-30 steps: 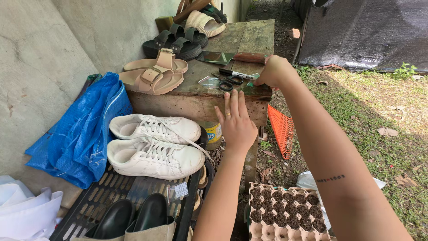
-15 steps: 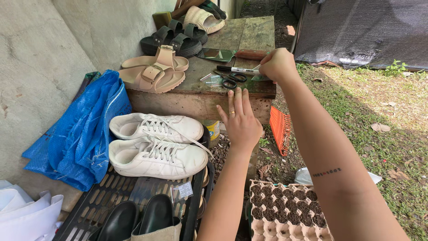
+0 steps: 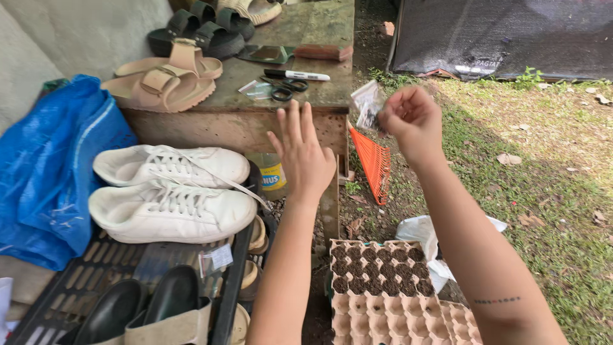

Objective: The person fills an egg carton tray with soil from a bag using a small hand trowel, places individual seeds into the soil cells from a small plastic packet, and then uses a marker to label or mark certain cells in the tray.

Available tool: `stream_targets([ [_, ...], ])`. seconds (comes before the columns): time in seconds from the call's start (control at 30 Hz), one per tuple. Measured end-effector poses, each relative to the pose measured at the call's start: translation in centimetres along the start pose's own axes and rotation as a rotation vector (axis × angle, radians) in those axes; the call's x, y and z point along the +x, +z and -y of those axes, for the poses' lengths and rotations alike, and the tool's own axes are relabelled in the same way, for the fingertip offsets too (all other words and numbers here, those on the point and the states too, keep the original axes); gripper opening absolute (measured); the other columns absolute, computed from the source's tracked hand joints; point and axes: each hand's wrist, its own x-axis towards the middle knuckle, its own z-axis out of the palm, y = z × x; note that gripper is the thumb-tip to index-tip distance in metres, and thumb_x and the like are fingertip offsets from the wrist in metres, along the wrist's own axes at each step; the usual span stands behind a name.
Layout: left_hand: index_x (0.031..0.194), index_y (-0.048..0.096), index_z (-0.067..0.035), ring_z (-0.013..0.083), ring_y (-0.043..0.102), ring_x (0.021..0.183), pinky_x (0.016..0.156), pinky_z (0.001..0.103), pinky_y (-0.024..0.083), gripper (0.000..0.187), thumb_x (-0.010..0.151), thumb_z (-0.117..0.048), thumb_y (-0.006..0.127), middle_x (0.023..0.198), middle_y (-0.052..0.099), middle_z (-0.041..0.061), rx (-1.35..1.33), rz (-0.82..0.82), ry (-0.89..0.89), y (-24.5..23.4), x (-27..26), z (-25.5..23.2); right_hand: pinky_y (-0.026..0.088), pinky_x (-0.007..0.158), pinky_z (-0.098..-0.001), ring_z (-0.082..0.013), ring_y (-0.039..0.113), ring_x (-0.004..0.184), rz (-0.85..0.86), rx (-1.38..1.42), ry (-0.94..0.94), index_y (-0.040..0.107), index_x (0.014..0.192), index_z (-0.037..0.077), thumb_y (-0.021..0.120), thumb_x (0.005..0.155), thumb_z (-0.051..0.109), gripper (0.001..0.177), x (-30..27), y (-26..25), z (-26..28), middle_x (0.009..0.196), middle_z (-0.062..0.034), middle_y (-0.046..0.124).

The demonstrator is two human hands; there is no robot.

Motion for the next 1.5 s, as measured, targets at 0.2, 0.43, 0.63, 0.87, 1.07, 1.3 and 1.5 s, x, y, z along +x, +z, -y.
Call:
stream_targets([
  [0.2,0.146,0.050,-0.002,0.0243,0.064,0.122,0.097,0.040,0.056,0.048,0.101,-0.015,0.057,0.134,0.064,0.017,-1.248,0.170,-0.360,3.4,-12.0,-4.9,0.052,0.077,-0.0214,-0.0055,0.060,0.086,-0.030,0.036,0.061,0.059,0.106,0.002,0.072,0.092,-0.010,0.023,-12.8,-3.1,-3.2,0.094,0.0001,0.064],
  [0.43,0.137,0.056,0.003,0.0148,0.069,0.104,0.088,0.029,0.060,0.039,0.100,-0.007,0.065,0.119,0.069,0.013,-1.635,0.193,-0.611,9.8,-22.5,-9.2,0.057,0.082,-0.0233,-0.0069,0.063,0.087,0.023,0.187,0.234,0.059,0.107,0.001,0.069,0.090,-0.010,0.022,-22.5,-8.6,-7.2,0.095,-0.0003,0.065],
  [0.63,0.130,0.063,0.004,0.0130,0.070,0.077,0.069,0.026,0.055,0.032,0.098,0.000,0.064,0.102,0.075,0.011,-1.315,0.283,-0.768,11.8,-27.3,-10.0,0.056,0.080,-0.0285,-0.0111,0.063,0.086,-0.035,0.267,0.278,0.051,0.103,0.004,0.075,0.094,-0.010,0.028,-26.5,-15.4,-12.6,0.094,-0.0027,0.062],
  [0.87,0.127,0.062,0.002,0.0103,0.070,0.079,0.070,0.025,0.062,0.029,0.098,0.002,0.063,0.099,0.074,0.010,-1.293,0.222,-0.671,13.9,-30.8,-10.5,0.049,0.097,-0.0286,-0.0141,0.060,0.119,0.106,-0.315,0.283,0.067,0.134,0.002,0.064,0.090,0.004,0.044,-26.5,-17.4,-11.2,0.133,-0.0067,0.063],
  [1.07,0.122,0.065,0.003,0.0107,0.070,0.084,0.075,0.026,0.061,0.023,0.100,0.004,0.061,0.103,0.075,0.011,-1.205,0.294,-0.604,12.9,-31.8,-12.1,0.056,0.084,-0.0271,-0.0098,0.068,0.092,0.167,-0.092,0.505,0.078,0.108,0.001,0.077,0.091,0.008,0.019,-27.6,-16.6,-11.6,0.106,-0.0056,0.076],
  [1.3,0.136,0.057,0.001,0.0119,0.072,0.098,0.088,0.025,0.062,0.033,0.103,0.004,0.057,0.113,0.074,0.011,-1.226,0.281,-0.427,11.1,-31.1,-12.8,0.056,0.076,-0.0252,-0.0098,0.068,0.079,0.008,-0.022,0.504,0.077,0.100,-0.002,0.079,0.090,0.003,0.011,-26.0,-18.8,-10.4,0.092,-0.0092,0.077],
  [1.5,0.128,0.059,-0.001,0.0077,0.067,0.086,0.071,0.019,0.052,0.027,0.102,0.004,0.061,0.104,0.072,0.006,-1.199,0.296,-0.517,10.9,-31.3,-12.5,0.060,0.079,-0.0284,-0.0154,0.072,0.084,-0.015,0.028,0.421,0.074,0.098,0.000,0.078,0.087,-0.003,0.012,-25.3,-21.2,-8.4,0.092,-0.0088,0.075],
])
